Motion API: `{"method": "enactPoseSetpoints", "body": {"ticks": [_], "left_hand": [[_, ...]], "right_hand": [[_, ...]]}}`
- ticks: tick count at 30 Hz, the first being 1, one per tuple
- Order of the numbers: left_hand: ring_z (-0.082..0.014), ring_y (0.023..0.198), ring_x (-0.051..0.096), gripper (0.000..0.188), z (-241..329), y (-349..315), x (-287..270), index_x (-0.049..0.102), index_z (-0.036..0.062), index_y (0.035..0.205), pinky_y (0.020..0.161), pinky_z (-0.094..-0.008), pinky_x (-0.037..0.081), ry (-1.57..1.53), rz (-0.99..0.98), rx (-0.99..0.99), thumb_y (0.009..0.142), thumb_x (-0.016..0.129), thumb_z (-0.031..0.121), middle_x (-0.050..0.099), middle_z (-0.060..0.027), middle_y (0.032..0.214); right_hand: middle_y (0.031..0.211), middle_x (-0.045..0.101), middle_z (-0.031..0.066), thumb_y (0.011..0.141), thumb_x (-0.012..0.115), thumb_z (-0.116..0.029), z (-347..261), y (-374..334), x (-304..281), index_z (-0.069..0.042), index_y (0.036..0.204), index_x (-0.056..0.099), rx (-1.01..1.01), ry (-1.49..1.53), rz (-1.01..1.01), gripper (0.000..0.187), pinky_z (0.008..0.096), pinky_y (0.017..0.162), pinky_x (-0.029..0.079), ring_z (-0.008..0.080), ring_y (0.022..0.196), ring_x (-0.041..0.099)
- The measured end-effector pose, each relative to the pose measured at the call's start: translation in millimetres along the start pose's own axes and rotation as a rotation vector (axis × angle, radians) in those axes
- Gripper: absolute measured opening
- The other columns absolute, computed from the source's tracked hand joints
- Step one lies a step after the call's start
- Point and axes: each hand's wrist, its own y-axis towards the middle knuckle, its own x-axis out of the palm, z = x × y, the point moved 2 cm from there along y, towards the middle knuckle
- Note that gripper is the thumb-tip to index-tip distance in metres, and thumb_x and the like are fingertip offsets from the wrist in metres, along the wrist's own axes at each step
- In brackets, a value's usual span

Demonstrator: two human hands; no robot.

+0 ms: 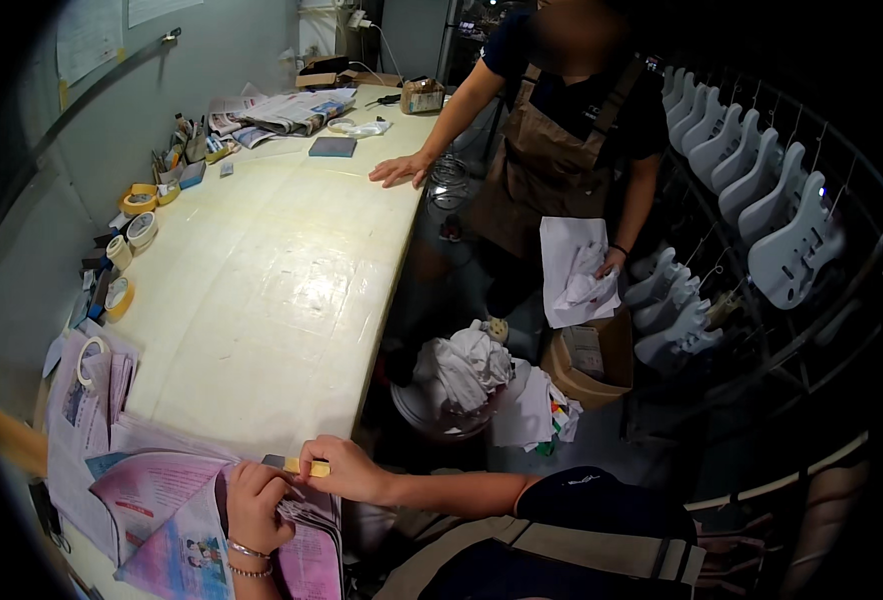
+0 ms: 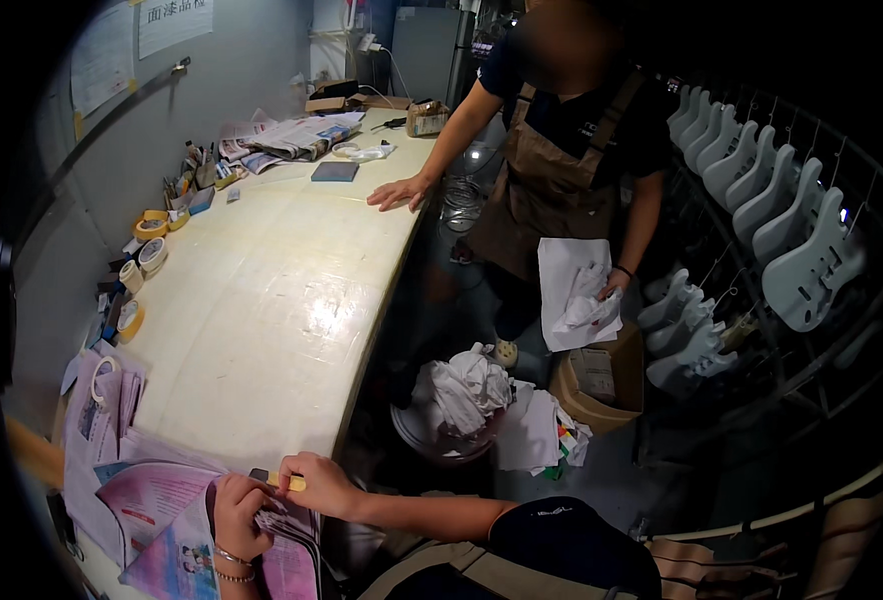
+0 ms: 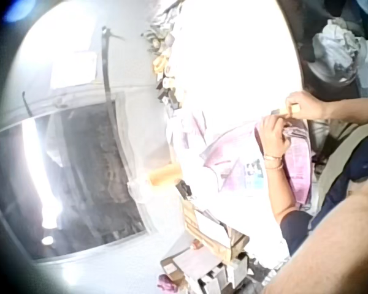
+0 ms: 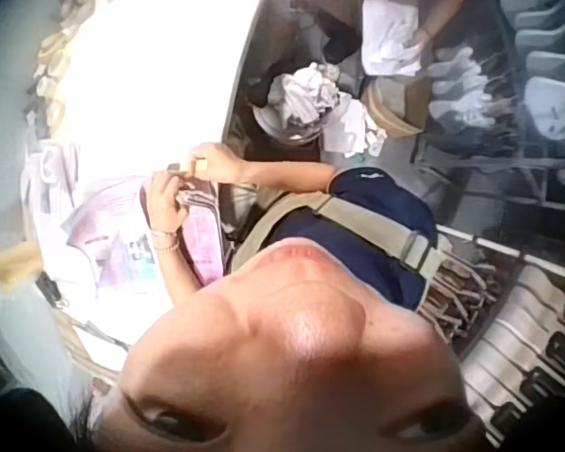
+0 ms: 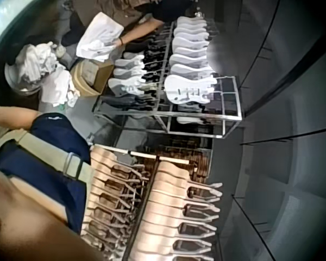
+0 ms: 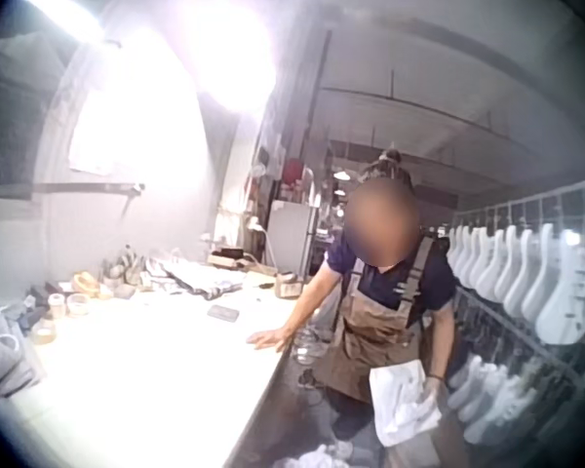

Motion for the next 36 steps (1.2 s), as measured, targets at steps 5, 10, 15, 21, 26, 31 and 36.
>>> {"method": "enactPoseSetpoints", "body": {"ticks": [5,10,15,21,26,31,36], "left_hand": [[-0.0317,0.08,0.055,0.022,7,6,-1,0.054,0.0061,0.067,0.074,-0.0395,0.042,0.034,0.007,-0.003,0.046,0.059,0.006,0.062,-0.0074,0.084],[-0.0312,0.079,0.056,0.022,9,4,-4,0.053,0.0054,0.066,0.073,-0.0398,0.043,0.098,0.017,0.01,0.045,0.059,0.005,0.065,-0.0071,0.088],[-0.03,0.079,0.056,0.022,8,2,-4,0.053,0.0056,0.066,0.072,-0.0396,0.043,0.116,0.024,0.044,0.045,0.059,0.005,0.067,-0.0064,0.089],[-0.0288,0.078,0.056,0.025,6,0,-3,0.056,0.0057,0.068,0.071,-0.0394,0.042,0.128,0.036,0.048,0.044,0.06,0.006,0.068,-0.0054,0.085],[-0.0286,0.076,0.056,0.025,7,2,-3,0.056,0.0059,0.068,0.07,-0.0396,0.042,0.134,0.033,0.044,0.043,0.059,0.006,0.067,-0.0051,0.083],[-0.0263,0.077,0.058,0.025,12,9,-8,0.059,0.0041,0.074,0.071,-0.0385,0.044,0.127,-0.021,0.038,0.05,0.061,0.001,0.066,-0.0047,0.083],[-0.0271,0.08,0.058,0.024,4,6,-4,0.058,0.0049,0.073,0.072,-0.0402,0.045,0.136,-0.022,0.048,0.049,0.062,0.004,0.067,-0.0053,0.087]], "right_hand": [[0.08,0.061,0.0084,0.073,0.075,-0.009,7,-3,0,-0.006,0.077,0.059,-0.009,-0.011,0.011,0.017,0.0331,0.074,0.047,0.0242,0.08,0.06],[0.078,0.059,0.007,0.074,0.079,-0.013,7,-1,3,-0.006,0.074,0.057,-0.066,-0.019,0.036,0.024,0.0335,0.073,0.046,0.0244,0.077,0.058],[0.078,0.06,0.0064,0.073,0.08,-0.014,3,-3,2,-0.006,0.074,0.057,-0.071,-0.028,0.06,0.025,0.0331,0.072,0.046,0.024,0.077,0.058],[0.076,0.061,0.0065,0.073,0.081,-0.014,10,-3,6,-0.005,0.074,0.056,-0.034,-0.047,0.107,0.026,0.033,0.071,0.047,0.0241,0.075,0.059],[0.076,0.061,0.0065,0.072,0.082,-0.015,11,-3,6,-0.005,0.074,0.057,-0.077,-0.065,0.126,0.027,0.033,0.07,0.047,0.0249,0.074,0.06],[0.078,0.062,0.0078,0.071,0.082,-0.014,7,-4,1,-0.006,0.076,0.058,-0.049,-0.088,0.114,0.025,0.0341,0.07,0.047,0.0266,0.076,0.059],[0.08,0.062,0.0107,0.069,0.082,-0.015,8,-5,-10,-0.007,0.078,0.062,-0.016,-0.175,0.079,0.023,0.0363,0.071,0.048,0.03,0.078,0.06]]}}
